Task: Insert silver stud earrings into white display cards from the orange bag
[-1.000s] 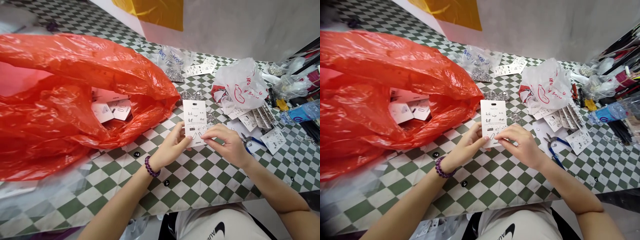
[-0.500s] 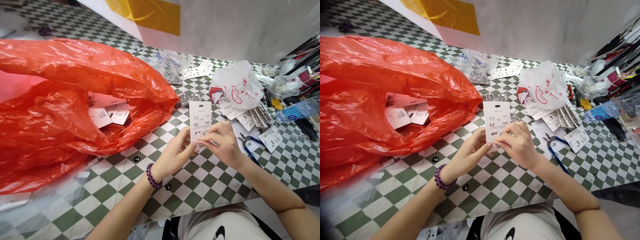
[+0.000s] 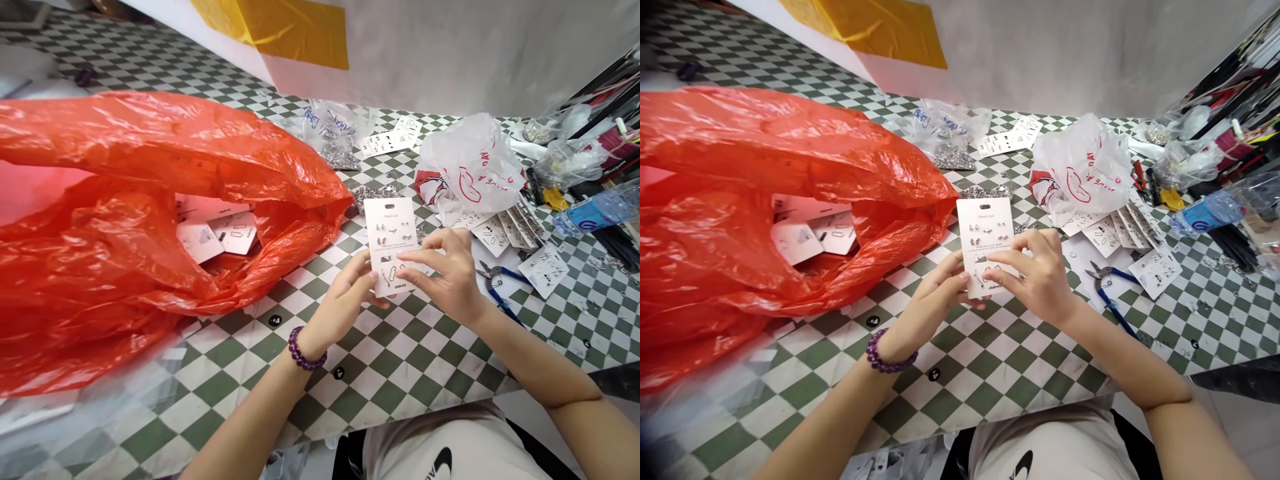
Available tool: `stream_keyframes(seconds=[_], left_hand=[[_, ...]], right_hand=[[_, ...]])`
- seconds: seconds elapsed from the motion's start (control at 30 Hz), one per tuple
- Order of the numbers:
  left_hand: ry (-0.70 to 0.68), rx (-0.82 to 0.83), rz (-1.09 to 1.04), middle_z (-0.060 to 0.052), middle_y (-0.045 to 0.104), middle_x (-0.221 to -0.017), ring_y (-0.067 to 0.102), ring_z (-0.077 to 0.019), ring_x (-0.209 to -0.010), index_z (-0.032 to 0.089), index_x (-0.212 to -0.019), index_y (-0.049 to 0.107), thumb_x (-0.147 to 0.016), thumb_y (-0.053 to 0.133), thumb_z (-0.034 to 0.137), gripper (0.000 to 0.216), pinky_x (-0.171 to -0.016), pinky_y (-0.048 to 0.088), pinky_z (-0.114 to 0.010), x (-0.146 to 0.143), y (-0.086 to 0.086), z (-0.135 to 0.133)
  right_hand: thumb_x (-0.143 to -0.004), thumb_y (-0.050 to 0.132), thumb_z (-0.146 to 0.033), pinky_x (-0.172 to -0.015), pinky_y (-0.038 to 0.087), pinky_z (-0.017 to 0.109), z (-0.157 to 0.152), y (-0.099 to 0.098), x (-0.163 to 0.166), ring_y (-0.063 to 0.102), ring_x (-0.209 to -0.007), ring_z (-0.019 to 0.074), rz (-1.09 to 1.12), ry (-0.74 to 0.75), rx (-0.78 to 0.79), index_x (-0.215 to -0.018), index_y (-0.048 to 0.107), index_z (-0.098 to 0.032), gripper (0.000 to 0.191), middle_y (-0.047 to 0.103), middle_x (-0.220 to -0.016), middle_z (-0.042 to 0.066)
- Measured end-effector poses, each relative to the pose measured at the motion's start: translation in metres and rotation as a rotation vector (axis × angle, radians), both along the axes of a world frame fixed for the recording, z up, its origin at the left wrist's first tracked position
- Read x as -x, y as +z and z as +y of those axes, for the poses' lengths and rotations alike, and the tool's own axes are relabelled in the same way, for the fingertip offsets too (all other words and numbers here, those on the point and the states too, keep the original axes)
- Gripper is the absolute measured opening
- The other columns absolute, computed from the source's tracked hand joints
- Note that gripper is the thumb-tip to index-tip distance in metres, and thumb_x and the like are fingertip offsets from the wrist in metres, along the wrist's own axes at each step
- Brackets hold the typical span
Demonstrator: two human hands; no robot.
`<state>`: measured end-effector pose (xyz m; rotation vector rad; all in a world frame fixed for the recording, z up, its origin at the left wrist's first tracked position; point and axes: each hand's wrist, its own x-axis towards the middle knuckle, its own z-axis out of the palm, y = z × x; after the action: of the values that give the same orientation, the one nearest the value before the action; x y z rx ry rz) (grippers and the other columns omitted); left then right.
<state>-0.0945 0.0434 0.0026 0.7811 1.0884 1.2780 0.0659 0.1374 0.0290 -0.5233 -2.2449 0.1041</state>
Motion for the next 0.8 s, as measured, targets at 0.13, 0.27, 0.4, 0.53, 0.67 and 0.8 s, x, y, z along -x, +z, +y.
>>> stream_keyframes(seconds=[0.13, 0.27, 0.4, 0.53, 0.67, 0.8], left_hand=[[0.162, 0.051, -0.086, -0.008, 0.066, -0.097, 0.063, -0.0142, -0.067, 0.017, -0.119, 0.052, -0.089, 0.05, 0.042, 0.039, -0.051, 0.057, -0.025, 0.006, 0.001, 0.004], [0.263, 0.027, -0.03, -0.007, 0.066, -0.093, 0.061, -0.0116, -0.061, 0.016, -0.116, 0.054, -0.087, 0.055, 0.05, 0.045, -0.047, 0.056, -0.022, 0.015, 0.003, 0.006], [0.314, 0.024, 0.047, -0.007, 0.066, -0.099, 0.06, -0.0098, -0.059, 0.017, -0.115, 0.053, -0.083, 0.062, 0.047, 0.044, -0.047, 0.057, -0.022, 0.023, 0.003, 0.008], [0.399, 0.034, 0.134, -0.01, 0.064, -0.11, 0.064, -0.0127, -0.069, 0.018, -0.112, 0.051, -0.083, 0.062, 0.044, 0.04, -0.048, 0.057, -0.021, 0.027, 0.0, 0.009], [0.408, 0.039, 0.188, -0.01, 0.061, -0.118, 0.068, -0.0177, -0.083, 0.02, -0.113, 0.051, -0.087, 0.056, 0.041, 0.034, -0.051, 0.057, -0.02, 0.028, -0.004, 0.01], [0.395, 0.067, 0.197, -0.009, 0.061, -0.118, 0.068, -0.0189, -0.086, 0.021, -0.112, 0.05, -0.089, 0.05, 0.037, 0.028, -0.051, 0.058, -0.021, 0.026, -0.006, 0.01]], right_hand=[[-0.094, 0.055, -0.032, -0.076, 0.04, 0.035, 0.004, 0.005, -0.002, 0.054, -0.075, 0.0158, 0.103, 0.007, 0.066, -0.091, 0.069, -0.025, 0.016, 0.058, -0.077, 0.002], [-0.093, 0.051, -0.023, -0.077, 0.042, 0.035, 0.01, -0.002, -0.001, 0.056, -0.078, 0.0166, 0.113, 0.01, 0.187, -0.086, 0.067, -0.024, 0.018, 0.062, -0.078, 0.001], [-0.092, 0.053, -0.022, -0.074, 0.043, 0.032, 0.018, -0.017, 0.004, 0.053, -0.076, 0.0176, -0.115, 0.062, 0.24, -0.08, 0.068, -0.021, 0.018, 0.065, -0.075, 0.002], [-0.088, 0.06, -0.024, -0.072, 0.04, 0.032, 0.02, -0.029, 0.012, 0.049, -0.078, 0.0197, -0.47, 0.035, 0.292, -0.076, 0.07, -0.018, 0.017, 0.065, -0.075, 0.004], [-0.084, 0.066, -0.026, -0.071, 0.034, 0.033, 0.016, -0.032, 0.021, 0.05, -0.08, 0.0203, -0.658, -0.052, 0.25, -0.073, 0.069, -0.017, 0.014, 0.066, -0.076, 0.004], [-0.085, 0.062, -0.023, -0.069, 0.03, 0.033, 0.014, -0.033, 0.024, 0.05, -0.08, 0.0205, -0.71, -0.063, 0.151, -0.072, 0.068, -0.016, 0.016, 0.065, -0.074, 0.005]])
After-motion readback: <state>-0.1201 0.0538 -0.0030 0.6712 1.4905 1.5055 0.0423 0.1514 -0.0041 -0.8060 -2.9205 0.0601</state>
